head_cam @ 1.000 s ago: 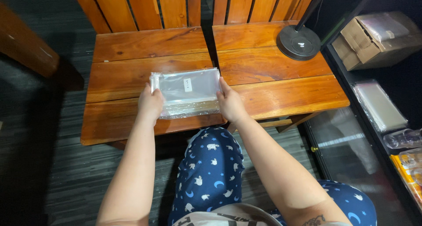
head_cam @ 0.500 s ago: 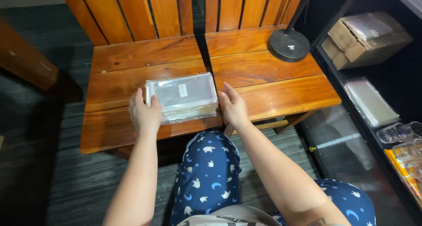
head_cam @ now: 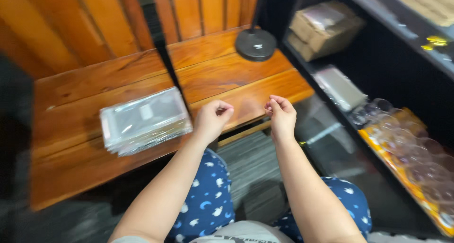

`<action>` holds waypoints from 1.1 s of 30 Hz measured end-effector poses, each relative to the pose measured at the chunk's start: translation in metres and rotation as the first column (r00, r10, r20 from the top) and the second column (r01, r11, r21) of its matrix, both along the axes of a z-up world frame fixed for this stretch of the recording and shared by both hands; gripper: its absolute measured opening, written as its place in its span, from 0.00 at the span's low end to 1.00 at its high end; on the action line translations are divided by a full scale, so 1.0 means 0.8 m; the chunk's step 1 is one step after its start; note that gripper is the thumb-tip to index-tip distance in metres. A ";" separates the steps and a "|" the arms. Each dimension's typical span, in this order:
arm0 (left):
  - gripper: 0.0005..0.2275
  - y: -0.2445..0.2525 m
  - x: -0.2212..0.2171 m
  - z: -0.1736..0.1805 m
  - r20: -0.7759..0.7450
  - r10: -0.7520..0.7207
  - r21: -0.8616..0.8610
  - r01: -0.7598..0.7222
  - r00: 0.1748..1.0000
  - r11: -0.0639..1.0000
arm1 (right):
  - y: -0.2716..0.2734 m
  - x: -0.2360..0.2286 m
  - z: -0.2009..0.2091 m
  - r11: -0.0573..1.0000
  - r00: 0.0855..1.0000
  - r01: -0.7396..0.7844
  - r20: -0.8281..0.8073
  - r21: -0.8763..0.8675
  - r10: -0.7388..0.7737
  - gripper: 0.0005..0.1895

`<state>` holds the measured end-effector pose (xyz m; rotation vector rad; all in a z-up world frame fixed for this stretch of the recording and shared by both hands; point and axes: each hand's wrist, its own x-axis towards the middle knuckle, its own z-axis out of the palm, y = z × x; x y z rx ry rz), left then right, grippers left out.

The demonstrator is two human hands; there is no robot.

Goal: The person takes stacks of plastic bags from a shelf and places them on a wooden bench. They repeat this process multiple times, moving the bags from the shelf to the bench.

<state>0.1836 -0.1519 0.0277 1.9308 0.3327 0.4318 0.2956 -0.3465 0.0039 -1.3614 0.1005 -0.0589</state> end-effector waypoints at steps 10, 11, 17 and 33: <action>0.07 -0.158 0.170 -0.048 -0.066 -0.177 -0.227 0.157 0.982 0.961 | -0.149 0.068 -0.051 0.942 0.942 0.331 -0.075 0.053 -0.327 0.08; 0.06 -0.173 0.183 -0.048 -0.090 -0.171 -0.238 0.145 0.981 0.960 | -0.158 0.070 -0.053 0.931 0.930 0.362 -0.085 0.054 -0.357 0.08; 0.07 -0.235 0.259 -0.055 -0.120 -0.184 -0.253 0.149 0.976 0.956 | -0.191 0.103 -0.067 0.865 0.861 0.499 -0.147 0.054 -0.487 0.07; 0.10 -0.286 0.458 -0.089 -0.209 -0.145 0.042 0.157 0.967 0.987 | -0.213 0.148 -0.051 0.788 0.768 0.611 -0.180 -0.081 -0.614 0.36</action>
